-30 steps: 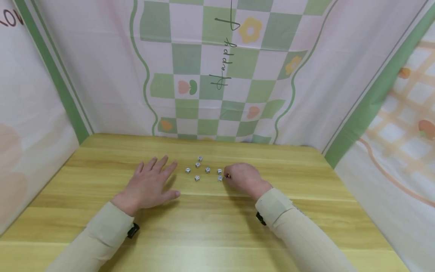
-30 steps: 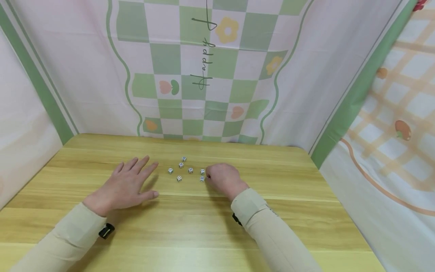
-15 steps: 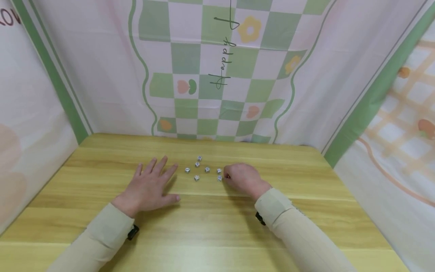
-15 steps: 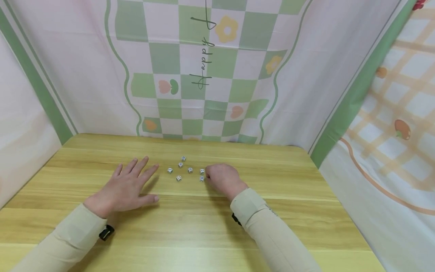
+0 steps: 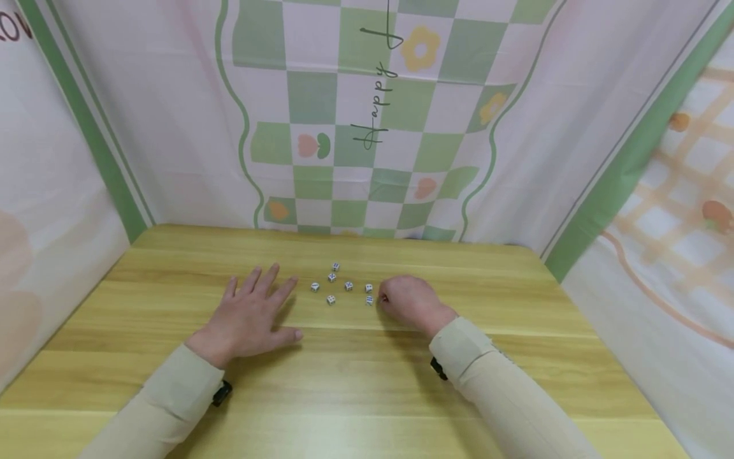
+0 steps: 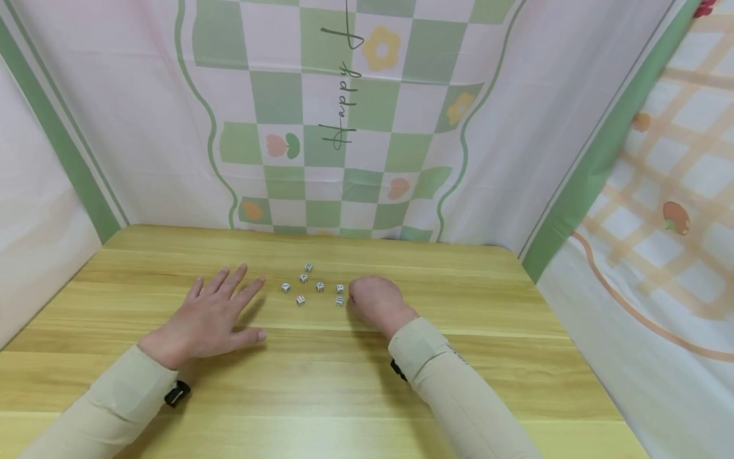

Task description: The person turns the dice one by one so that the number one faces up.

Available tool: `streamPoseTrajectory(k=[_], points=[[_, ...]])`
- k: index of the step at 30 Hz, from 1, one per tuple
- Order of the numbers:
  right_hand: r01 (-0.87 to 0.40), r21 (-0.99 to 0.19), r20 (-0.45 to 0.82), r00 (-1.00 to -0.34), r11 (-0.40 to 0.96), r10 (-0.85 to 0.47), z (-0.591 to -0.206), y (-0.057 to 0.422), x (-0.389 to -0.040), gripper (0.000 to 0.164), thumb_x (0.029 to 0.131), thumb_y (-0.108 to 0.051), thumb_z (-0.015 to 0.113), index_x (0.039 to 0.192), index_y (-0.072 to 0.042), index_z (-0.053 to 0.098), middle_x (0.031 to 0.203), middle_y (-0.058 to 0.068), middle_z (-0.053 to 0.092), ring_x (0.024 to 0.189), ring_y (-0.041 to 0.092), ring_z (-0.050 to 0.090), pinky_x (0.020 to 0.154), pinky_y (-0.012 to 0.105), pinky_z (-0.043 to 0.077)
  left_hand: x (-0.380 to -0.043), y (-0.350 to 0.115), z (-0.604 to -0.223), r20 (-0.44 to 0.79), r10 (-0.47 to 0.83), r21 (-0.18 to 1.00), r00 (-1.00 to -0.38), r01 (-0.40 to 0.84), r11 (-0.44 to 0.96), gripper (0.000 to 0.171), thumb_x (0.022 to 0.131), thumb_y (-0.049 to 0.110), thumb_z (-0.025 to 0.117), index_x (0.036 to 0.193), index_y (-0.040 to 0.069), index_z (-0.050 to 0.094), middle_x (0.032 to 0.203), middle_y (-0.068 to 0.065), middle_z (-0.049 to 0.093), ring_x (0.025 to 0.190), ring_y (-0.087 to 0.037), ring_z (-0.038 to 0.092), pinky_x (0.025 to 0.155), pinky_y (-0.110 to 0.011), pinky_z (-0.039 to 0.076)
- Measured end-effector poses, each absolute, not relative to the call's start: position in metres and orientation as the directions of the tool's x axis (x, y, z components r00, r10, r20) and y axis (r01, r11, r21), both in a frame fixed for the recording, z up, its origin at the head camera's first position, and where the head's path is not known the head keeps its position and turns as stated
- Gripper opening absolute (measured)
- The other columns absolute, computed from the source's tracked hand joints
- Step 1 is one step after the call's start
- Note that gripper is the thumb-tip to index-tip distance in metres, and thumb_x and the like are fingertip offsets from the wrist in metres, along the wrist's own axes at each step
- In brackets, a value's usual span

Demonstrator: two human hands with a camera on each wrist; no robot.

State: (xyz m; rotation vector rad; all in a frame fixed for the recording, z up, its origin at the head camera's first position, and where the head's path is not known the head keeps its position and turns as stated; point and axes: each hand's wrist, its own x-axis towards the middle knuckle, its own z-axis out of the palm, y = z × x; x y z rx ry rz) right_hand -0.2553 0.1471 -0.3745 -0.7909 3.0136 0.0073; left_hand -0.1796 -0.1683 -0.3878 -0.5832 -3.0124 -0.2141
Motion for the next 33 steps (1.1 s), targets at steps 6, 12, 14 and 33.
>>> streamPoseTrajectory(k=[6,12,14,33], points=[[-0.484,-0.014,-0.061,-0.873,0.875,-0.484,-0.373,0.148,-0.255,0.025,0.092,-0.007,0.065,0.070,-0.018,0.063,0.070,-0.004,0.060,0.066,0.014,0.053,0.065,0.033,0.047,-0.179,-0.169,-0.388,0.091,0.366,0.127,-0.926,0.375,0.918,0.093,0.092,0.071,0.061,0.164,0.019,0.033,0.171,-0.023,0.021,0.154,-0.053,0.022,0.116,-0.078,0.017],[-0.454,-0.040,-0.079,-0.887,0.890,-0.456,-0.375,0.150,-0.254,0.015,0.092,-0.008,0.066,0.081,-0.016,0.071,0.079,-0.003,0.067,0.070,0.014,0.055,0.070,0.035,0.050,-0.179,-0.169,-0.387,0.094,0.365,0.124,-0.926,0.375,0.919,0.093,0.092,0.071,0.061,0.164,0.019,0.033,0.171,-0.023,0.021,0.154,-0.052,0.022,0.115,-0.079,0.018],[-0.447,-0.045,-0.086,-0.889,0.893,-0.449,-0.375,0.150,-0.254,0.013,0.093,-0.009,0.066,0.086,-0.015,0.075,0.084,-0.002,0.070,0.073,0.014,0.057,0.074,0.036,0.052,-0.179,-0.169,-0.388,0.093,0.365,0.125,-0.926,0.375,0.919,0.094,0.092,0.071,0.061,0.164,0.019,0.033,0.171,-0.023,0.020,0.154,-0.052,0.021,0.115,-0.079,0.018],[-0.437,-0.213,-0.065,-0.886,0.874,-0.459,-0.376,0.163,-0.247,0.017,0.099,-0.011,0.070,0.114,-0.010,0.078,0.114,0.007,0.077,0.109,0.025,0.071,0.097,0.044,0.055,-0.176,-0.172,-0.388,0.105,0.364,0.147,-0.925,0.377,0.915,0.092,0.093,0.069,0.061,0.165,0.019,0.032,0.170,-0.025,0.021,0.153,-0.054,0.022,0.115,-0.079,0.018]])
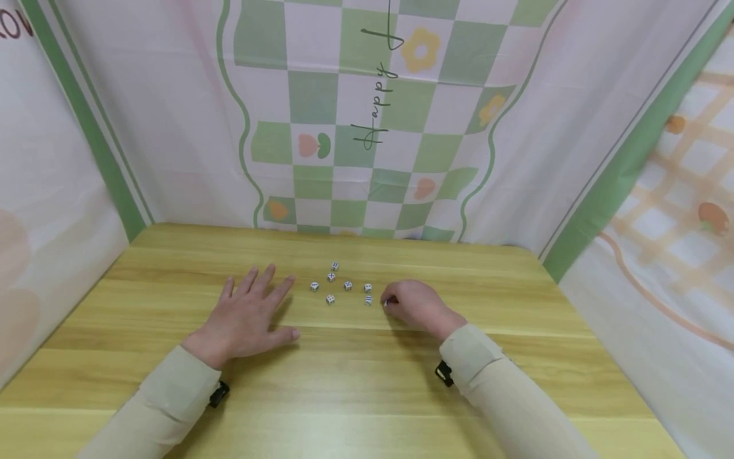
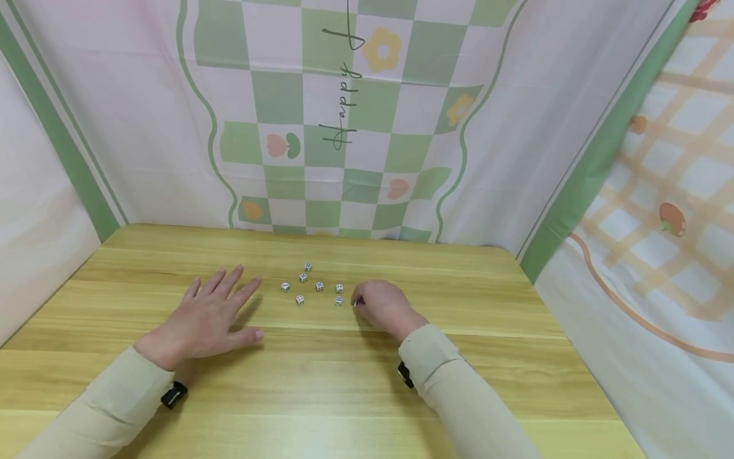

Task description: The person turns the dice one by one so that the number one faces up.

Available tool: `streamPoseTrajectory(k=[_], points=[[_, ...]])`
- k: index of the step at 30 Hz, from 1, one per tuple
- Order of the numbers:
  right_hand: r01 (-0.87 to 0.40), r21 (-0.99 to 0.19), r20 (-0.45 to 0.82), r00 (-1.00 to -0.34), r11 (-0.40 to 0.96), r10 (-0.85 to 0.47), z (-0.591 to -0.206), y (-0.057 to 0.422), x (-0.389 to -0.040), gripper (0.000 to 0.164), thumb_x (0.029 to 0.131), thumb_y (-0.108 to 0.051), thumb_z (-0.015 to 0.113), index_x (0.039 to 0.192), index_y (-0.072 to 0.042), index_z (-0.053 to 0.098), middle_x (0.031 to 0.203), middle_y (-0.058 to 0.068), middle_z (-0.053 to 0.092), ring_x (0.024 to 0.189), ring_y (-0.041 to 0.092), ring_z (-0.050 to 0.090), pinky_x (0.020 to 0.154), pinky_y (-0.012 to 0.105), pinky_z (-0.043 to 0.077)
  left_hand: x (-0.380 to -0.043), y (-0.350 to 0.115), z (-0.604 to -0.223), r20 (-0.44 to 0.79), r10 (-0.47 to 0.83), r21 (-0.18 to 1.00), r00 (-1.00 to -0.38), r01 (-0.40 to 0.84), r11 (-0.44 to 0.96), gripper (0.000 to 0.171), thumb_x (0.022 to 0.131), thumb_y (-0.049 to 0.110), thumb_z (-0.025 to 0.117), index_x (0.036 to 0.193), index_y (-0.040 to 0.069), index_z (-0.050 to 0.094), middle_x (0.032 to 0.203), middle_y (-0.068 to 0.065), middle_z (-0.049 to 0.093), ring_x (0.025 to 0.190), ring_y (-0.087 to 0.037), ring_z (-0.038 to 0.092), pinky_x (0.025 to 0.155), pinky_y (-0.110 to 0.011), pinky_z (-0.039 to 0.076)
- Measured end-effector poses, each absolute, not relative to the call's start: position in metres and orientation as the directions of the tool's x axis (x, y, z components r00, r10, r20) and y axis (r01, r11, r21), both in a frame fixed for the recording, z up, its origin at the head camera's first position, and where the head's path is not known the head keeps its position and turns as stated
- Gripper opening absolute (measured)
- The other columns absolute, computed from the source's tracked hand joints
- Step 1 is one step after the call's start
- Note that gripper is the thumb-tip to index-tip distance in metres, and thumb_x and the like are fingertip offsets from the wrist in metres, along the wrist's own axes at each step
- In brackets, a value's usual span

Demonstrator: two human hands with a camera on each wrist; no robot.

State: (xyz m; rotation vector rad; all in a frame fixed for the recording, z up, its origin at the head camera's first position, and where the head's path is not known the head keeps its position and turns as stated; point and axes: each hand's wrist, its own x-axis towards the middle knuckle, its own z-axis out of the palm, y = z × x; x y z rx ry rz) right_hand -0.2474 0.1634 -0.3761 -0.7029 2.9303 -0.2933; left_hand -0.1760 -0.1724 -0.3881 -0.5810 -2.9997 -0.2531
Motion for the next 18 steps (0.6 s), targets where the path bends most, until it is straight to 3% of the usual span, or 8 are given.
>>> streamPoseTrajectory(k=[18], points=[[-0.390,-0.380,-0.085,-0.888,0.839,-0.451,-0.3774,0.1698,-0.2458,0.014,0.097,-0.012,0.071,0.111,-0.010,0.075,0.105,0.004,0.074,0.099,0.019,0.068,0.093,0.041,0.056,-0.1737,-0.1719,-0.3856,0.106,0.366,0.135,-0.924,0.378,0.916,0.093,0.093,0.071,0.060,0.164,0.018,0.033,0.169,-0.025,0.022,0.152,-0.054,0.025,0.115,-0.078,0.019]])
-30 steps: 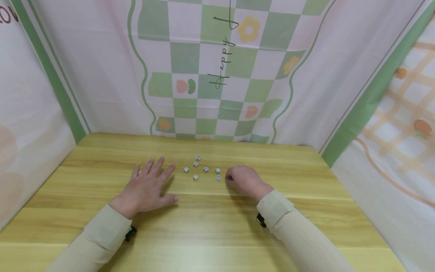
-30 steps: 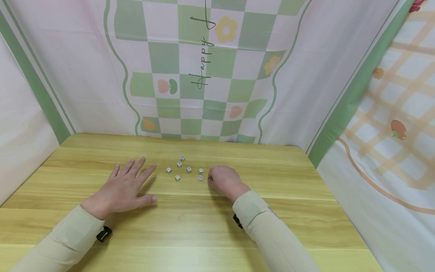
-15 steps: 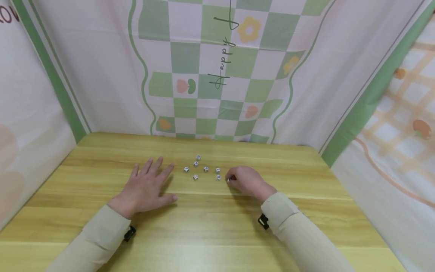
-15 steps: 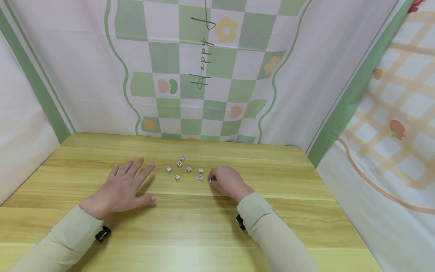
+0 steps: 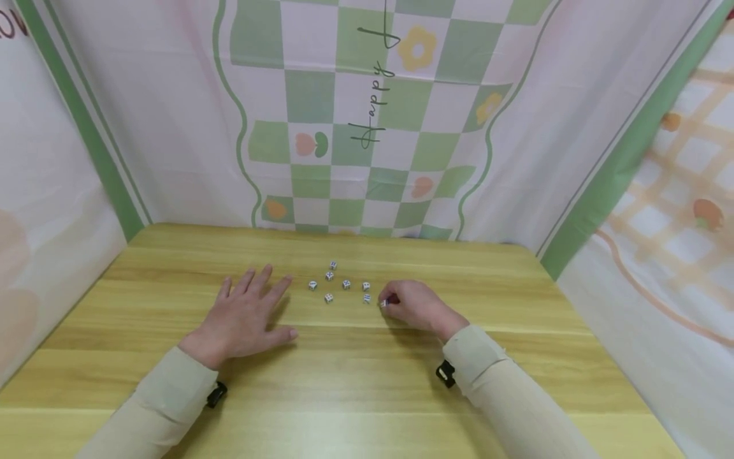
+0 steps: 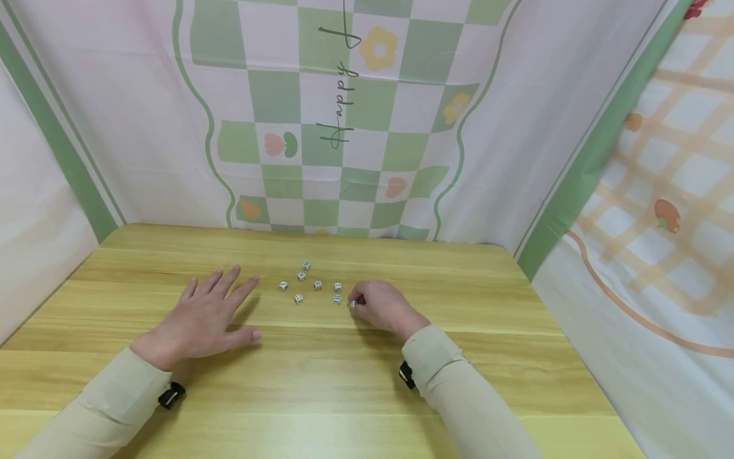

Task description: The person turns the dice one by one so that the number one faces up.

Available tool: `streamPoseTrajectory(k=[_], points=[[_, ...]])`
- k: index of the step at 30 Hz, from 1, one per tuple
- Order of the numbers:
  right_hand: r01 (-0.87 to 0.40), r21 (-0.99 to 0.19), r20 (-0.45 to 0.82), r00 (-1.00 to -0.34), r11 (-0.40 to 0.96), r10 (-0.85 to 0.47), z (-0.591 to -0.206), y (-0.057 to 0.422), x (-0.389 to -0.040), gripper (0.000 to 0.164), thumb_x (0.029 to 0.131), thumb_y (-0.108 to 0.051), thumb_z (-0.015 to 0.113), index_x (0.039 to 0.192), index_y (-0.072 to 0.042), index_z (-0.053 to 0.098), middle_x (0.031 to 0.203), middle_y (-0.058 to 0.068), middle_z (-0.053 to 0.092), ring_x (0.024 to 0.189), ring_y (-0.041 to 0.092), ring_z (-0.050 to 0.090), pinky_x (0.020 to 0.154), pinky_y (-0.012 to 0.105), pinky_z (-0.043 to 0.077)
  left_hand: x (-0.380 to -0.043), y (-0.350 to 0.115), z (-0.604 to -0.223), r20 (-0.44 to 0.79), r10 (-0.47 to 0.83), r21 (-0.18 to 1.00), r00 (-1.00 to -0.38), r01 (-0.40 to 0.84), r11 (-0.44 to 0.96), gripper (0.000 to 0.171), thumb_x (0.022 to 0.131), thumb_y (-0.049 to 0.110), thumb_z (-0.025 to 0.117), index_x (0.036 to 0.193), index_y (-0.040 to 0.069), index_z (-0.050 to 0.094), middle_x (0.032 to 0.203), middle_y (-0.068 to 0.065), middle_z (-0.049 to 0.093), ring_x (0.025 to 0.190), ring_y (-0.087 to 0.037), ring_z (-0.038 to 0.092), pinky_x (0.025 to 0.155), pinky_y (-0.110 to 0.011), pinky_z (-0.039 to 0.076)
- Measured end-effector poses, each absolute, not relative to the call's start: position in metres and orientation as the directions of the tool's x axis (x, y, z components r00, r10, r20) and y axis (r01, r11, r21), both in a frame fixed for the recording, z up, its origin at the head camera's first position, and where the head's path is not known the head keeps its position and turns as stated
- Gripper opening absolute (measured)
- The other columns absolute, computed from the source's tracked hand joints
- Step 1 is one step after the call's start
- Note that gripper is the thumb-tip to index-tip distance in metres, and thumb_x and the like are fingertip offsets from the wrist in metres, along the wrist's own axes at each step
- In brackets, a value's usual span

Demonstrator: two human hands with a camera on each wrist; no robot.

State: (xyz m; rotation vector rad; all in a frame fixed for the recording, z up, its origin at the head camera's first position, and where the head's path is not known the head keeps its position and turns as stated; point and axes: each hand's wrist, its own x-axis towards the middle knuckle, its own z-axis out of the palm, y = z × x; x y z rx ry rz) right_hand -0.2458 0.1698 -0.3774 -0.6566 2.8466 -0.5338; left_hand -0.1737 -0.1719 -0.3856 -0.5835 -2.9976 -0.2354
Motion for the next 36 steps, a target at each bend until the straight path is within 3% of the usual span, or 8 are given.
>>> streamPoseTrajectory(k=[7,17,30,36], points=[[-0.400,-0.413,-0.070,-0.882,0.818,-0.466,-0.3799,0.1726,-0.2470,0.012,0.096,-0.014,0.071,0.108,-0.010,0.074,0.101,0.001,0.073,0.095,0.015,0.066,0.091,0.040,0.056,-0.1743,-0.1717,-0.3864,0.109,0.367,0.137,-0.924,0.379,0.915,0.093,0.093,0.071,0.061,0.164,0.018,0.033,0.169,-0.025,0.023,0.151,-0.055,0.025,0.115,-0.079,0.019],[-0.412,-0.456,-0.055,-0.871,0.789,-0.488,-0.3814,0.1754,-0.2462,0.024,0.099,-0.015,0.068,0.121,-0.006,0.076,0.113,0.006,0.076,0.103,0.018,0.068,0.096,0.042,0.055,-0.1747,-0.1720,-0.3877,0.114,0.367,0.136,-0.923,0.381,0.915,0.093,0.092,0.071,0.061,0.164,0.018,0.033,0.169,-0.025,0.023,0.151,-0.055,0.026,0.114,-0.079,0.019],[-0.306,-0.562,-0.102,-0.896,0.769,-0.432,-0.3807,0.1744,-0.2440,0.022,0.091,-0.009,0.074,0.112,-0.012,0.079,0.105,-0.001,0.076,0.096,0.012,0.066,0.089,0.036,0.056,-0.1736,-0.1718,-0.3866,0.118,0.364,0.141,-0.924,0.378,0.915,0.093,0.092,0.069,0.062,0.164,0.017,0.034,0.168,-0.026,0.025,0.151,-0.055,0.027,0.114,-0.080,0.019],[-0.282,-0.600,-0.108,-0.898,0.748,-0.426,-0.3817,0.1745,-0.2427,0.019,0.092,-0.014,0.074,0.110,-0.013,0.080,0.103,-0.003,0.076,0.094,0.011,0.066,0.087,0.033,0.055,-0.1737,-0.1723,-0.3872,0.114,0.364,0.141,-0.924,0.377,0.915,0.093,0.092,0.071,0.061,0.164,0.017,0.034,0.168,-0.026,0.025,0.151,-0.055,0.026,0.114,-0.079,0.019]])
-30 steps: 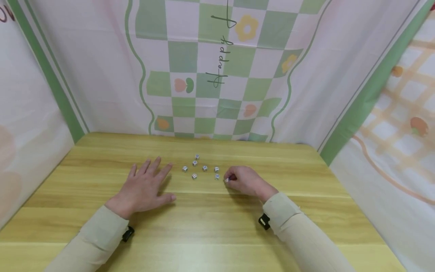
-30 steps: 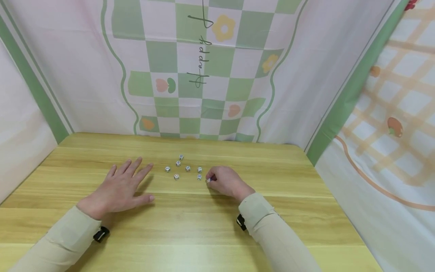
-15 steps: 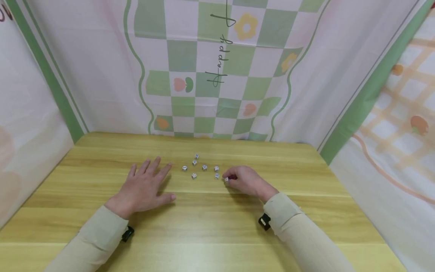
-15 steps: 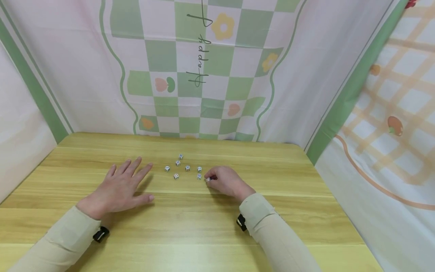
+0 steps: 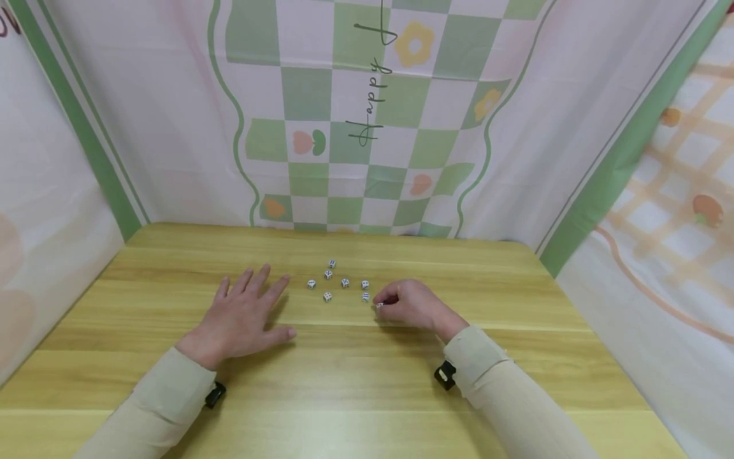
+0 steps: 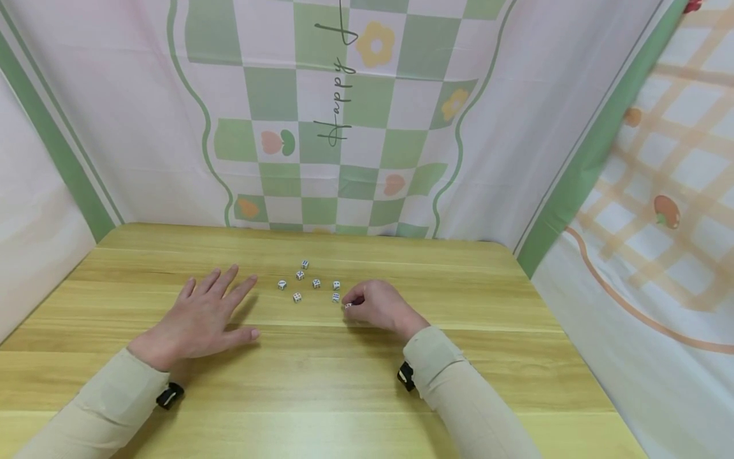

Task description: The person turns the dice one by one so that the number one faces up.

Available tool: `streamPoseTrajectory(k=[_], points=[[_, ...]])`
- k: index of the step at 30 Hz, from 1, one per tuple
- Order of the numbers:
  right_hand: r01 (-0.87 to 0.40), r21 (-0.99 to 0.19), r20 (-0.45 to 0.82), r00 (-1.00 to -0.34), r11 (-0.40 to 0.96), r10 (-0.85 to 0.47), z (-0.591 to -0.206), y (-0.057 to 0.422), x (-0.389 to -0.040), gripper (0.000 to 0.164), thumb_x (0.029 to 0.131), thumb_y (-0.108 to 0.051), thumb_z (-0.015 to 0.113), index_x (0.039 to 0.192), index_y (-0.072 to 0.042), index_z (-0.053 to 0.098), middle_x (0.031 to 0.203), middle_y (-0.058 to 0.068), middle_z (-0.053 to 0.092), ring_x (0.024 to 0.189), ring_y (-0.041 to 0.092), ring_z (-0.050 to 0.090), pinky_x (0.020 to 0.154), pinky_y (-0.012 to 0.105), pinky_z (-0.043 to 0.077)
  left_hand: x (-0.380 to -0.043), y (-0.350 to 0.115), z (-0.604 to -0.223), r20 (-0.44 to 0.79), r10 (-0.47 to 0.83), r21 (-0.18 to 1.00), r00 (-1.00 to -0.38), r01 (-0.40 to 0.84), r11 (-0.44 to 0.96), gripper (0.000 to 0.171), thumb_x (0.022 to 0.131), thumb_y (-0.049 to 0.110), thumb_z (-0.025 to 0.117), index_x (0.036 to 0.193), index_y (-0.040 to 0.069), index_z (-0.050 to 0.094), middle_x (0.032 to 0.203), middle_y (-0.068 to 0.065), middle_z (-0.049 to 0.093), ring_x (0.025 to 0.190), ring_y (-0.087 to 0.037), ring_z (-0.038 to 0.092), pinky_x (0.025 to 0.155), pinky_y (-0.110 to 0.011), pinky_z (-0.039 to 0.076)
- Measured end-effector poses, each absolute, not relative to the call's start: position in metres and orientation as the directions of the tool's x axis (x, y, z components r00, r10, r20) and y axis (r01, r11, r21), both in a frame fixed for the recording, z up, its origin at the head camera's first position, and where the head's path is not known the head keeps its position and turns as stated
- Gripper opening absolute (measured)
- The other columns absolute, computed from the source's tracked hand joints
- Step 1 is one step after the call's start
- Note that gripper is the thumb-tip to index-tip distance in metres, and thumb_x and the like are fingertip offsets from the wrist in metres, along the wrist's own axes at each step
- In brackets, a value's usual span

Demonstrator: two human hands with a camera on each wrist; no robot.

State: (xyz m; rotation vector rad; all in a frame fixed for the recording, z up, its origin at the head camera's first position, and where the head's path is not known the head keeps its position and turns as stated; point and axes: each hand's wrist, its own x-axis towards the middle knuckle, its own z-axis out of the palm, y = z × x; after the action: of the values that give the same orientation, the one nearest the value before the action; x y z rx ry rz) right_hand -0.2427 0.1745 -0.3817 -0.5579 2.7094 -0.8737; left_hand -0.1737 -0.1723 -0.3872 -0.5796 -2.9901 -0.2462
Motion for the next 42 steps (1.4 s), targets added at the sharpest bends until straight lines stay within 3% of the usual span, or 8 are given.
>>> streamPoseTrajectory(k=[13,23,35,42], points=[[-0.281,-0.618,-0.124,-0.887,0.734,-0.445,-0.3814,0.1724,-0.2423,0.030,0.094,-0.014,0.075,0.123,-0.007,0.075,0.108,-0.001,0.075,0.100,0.012,0.066,0.092,0.036,0.055,-0.1732,-0.1727,-0.3882,0.108,0.359,0.133,-0.927,0.371,0.919,0.094,0.092,0.071,0.061,0.164,0.017,0.034,0.168,-0.027,0.024,0.150,-0.056,0.027,0.114,-0.079,0.019],[-0.297,-0.603,-0.121,-0.884,0.741,-0.453,-0.3794,0.1729,-0.2395,0.019,0.095,-0.014,0.074,0.113,-0.013,0.078,0.105,-0.004,0.073,0.096,0.012,0.063,0.089,0.036,0.054,-0.1716,-0.1729,-0.3889,0.108,0.356,0.142,-0.928,0.369,0.919,0.094,0.092,0.070,0.062,0.164,0.017,0.032,0.169,-0.026,0.024,0.151,-0.055,0.026,0.115,-0.079,0.019],[-0.297,-0.607,-0.123,-0.881,0.737,-0.456,-0.3788,0.1724,-0.2391,0.016,0.092,-0.011,0.075,0.108,-0.013,0.076,0.101,-0.004,0.071,0.095,0.014,0.061,0.087,0.035,0.052,-0.1702,-0.1727,-0.3883,0.107,0.357,0.149,-0.928,0.370,0.917,0.093,0.093,0.069,0.062,0.164,0.017,0.033,0.168,-0.026,0.024,0.151,-0.056,0.026,0.115,-0.079,0.019],[-0.283,-0.616,-0.128,-0.885,0.735,-0.448,-0.3789,0.1723,-0.2386,0.023,0.094,-0.013,0.074,0.117,-0.012,0.075,0.109,-0.002,0.072,0.100,0.014,0.062,0.093,0.038,0.054,-0.1699,-0.1733,-0.3886,0.104,0.355,0.151,-0.929,0.368,0.918,0.093,0.093,0.069,0.062,0.164,0.016,0.033,0.169,-0.026,0.024,0.151,-0.055,0.025,0.115,-0.078,0.019]])
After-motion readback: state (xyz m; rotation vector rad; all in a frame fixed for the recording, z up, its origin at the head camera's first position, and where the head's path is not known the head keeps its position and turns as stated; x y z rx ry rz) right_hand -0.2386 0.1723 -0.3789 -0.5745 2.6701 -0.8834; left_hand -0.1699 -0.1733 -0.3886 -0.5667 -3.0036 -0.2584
